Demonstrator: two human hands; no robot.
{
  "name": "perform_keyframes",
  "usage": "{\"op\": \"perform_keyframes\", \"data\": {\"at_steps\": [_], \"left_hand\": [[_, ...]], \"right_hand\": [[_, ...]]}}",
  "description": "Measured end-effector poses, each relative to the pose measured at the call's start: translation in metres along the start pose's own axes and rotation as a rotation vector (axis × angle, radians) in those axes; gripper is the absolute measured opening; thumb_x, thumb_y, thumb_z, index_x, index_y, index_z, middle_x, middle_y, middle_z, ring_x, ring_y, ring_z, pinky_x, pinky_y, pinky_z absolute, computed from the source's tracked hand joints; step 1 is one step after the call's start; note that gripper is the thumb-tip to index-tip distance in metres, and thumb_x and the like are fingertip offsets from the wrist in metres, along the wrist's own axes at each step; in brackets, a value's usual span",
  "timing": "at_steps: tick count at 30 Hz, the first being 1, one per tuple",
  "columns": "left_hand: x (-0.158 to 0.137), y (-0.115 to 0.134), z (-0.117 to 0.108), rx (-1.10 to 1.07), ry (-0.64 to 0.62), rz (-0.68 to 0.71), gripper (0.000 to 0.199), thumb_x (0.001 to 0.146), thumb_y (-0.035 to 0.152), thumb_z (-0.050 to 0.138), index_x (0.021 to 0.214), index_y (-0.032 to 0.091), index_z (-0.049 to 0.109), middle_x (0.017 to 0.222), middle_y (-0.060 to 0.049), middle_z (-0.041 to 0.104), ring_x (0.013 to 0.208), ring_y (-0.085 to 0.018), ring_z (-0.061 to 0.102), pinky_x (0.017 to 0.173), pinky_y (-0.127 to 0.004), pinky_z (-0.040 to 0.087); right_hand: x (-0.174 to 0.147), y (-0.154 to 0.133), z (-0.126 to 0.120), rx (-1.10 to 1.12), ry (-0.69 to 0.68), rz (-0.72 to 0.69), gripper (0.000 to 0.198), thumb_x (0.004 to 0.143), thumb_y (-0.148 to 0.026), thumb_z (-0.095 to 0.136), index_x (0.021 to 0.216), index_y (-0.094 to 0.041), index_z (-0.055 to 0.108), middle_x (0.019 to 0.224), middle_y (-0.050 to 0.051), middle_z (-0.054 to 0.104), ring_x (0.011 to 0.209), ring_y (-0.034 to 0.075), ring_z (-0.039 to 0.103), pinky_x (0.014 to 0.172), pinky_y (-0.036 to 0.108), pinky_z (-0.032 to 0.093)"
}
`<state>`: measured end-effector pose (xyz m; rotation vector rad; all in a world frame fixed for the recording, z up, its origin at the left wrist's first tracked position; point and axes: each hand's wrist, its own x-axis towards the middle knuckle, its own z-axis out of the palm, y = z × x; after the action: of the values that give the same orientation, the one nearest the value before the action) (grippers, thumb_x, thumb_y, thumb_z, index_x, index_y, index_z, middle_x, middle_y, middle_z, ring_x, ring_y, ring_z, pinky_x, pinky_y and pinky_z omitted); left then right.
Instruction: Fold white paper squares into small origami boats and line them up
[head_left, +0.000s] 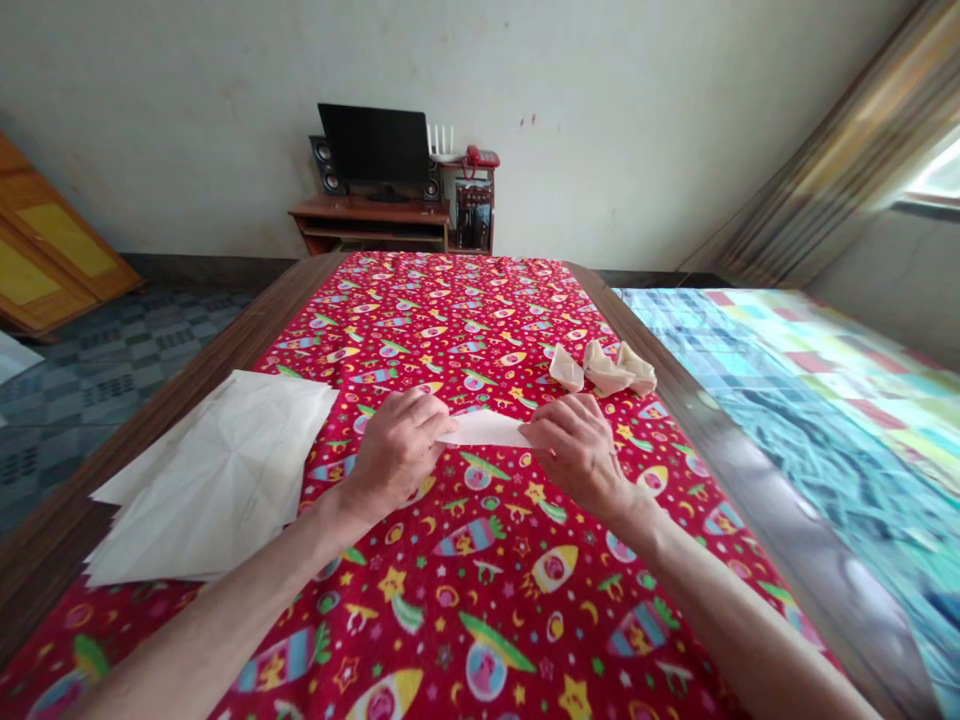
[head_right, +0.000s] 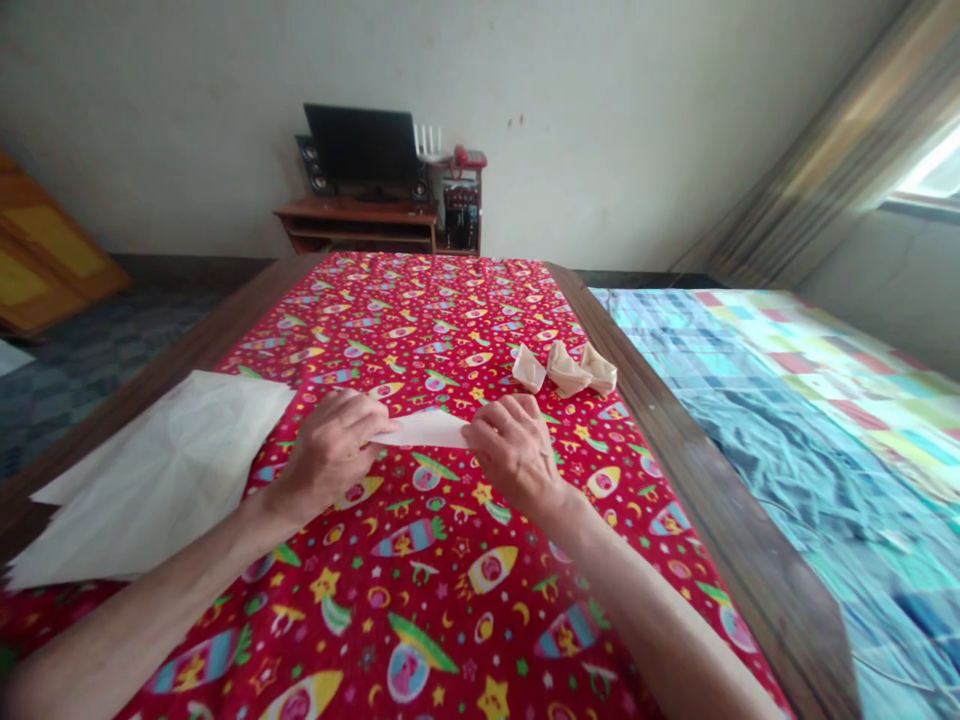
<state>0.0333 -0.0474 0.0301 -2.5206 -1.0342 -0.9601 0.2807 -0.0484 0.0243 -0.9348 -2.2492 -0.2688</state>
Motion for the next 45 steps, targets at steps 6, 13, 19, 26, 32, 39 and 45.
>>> {"op": "perform_keyframes", "data": {"at_steps": [6,13,19,26,32,39,45], "left_hand": [[-0.026,0.003,0.009,0.057,-0.282,0.086,0.016,0.089,0.01,0.05,0.087,0.018,0.064,0.088,-0.003,0.064,0.084,-0.021,0.054,0.072,-0.035,0.041],[-0.051,0.004,0.012,-0.208,-0.297,-0.062,0.015,0.091,0.015,0.051,0.099,0.019,0.063,0.099,-0.003,0.063,0.093,-0.018,0.055,0.081,-0.033,0.045],[-0.057,-0.003,0.025,-0.48,-0.143,-0.263,0.008,0.086,0.014,0.059,0.079,0.017,0.062,0.084,-0.001,0.06,0.081,-0.014,0.058,0.075,-0.025,0.047],[-0.049,-0.002,0.025,-0.333,-0.241,-0.405,0.016,0.089,0.021,0.051,0.075,0.017,0.056,0.083,-0.002,0.054,0.076,-0.014,0.054,0.071,-0.028,0.045],[-0.042,0.001,0.025,-0.258,-0.267,-0.37,0.02,0.09,0.022,0.046,0.071,0.018,0.05,0.081,-0.002,0.05,0.075,-0.015,0.052,0.071,-0.028,0.045],[-0.044,-0.005,0.03,-0.23,-0.274,-0.383,0.019,0.087,0.017,0.047,0.068,0.019,0.045,0.078,0.0,0.048,0.069,-0.014,0.051,0.064,-0.027,0.046],[-0.037,0.008,0.018,-0.077,-0.188,-0.224,0.033,0.091,0.008,0.034,0.116,0.016,0.054,0.119,-0.01,0.056,0.112,-0.022,0.053,0.099,-0.042,0.044]], "right_hand": [[-0.025,-0.006,0.017,-0.089,-0.188,-0.139,0.023,0.094,-0.017,0.044,0.078,-0.017,0.06,0.084,0.005,0.061,0.078,0.017,0.048,0.072,0.033,0.035],[-0.038,-0.005,0.012,0.05,-0.29,-0.089,0.021,0.095,-0.017,0.042,0.094,-0.015,0.063,0.087,0.008,0.061,0.08,0.018,0.05,0.067,0.031,0.041],[-0.042,-0.002,0.01,0.32,-0.282,0.142,0.017,0.093,-0.027,0.051,0.085,-0.02,0.065,0.089,0.005,0.063,0.081,0.016,0.056,0.073,0.028,0.044],[-0.034,-0.006,0.02,0.149,-0.316,0.331,0.026,0.095,-0.027,0.045,0.072,-0.018,0.055,0.072,0.003,0.057,0.067,0.015,0.053,0.063,0.026,0.038],[-0.028,-0.008,0.021,-0.039,-0.418,0.306,0.025,0.095,-0.027,0.044,0.074,-0.018,0.055,0.07,0.002,0.058,0.063,0.014,0.054,0.06,0.026,0.034],[-0.022,-0.007,0.019,-0.057,-0.466,0.306,0.019,0.091,-0.025,0.051,0.074,-0.018,0.056,0.071,0.002,0.06,0.062,0.013,0.055,0.055,0.025,0.031],[-0.025,-0.007,0.021,-0.044,-0.431,0.294,0.018,0.091,-0.025,0.05,0.074,-0.018,0.056,0.072,0.001,0.059,0.062,0.013,0.054,0.057,0.025,0.032]]}}
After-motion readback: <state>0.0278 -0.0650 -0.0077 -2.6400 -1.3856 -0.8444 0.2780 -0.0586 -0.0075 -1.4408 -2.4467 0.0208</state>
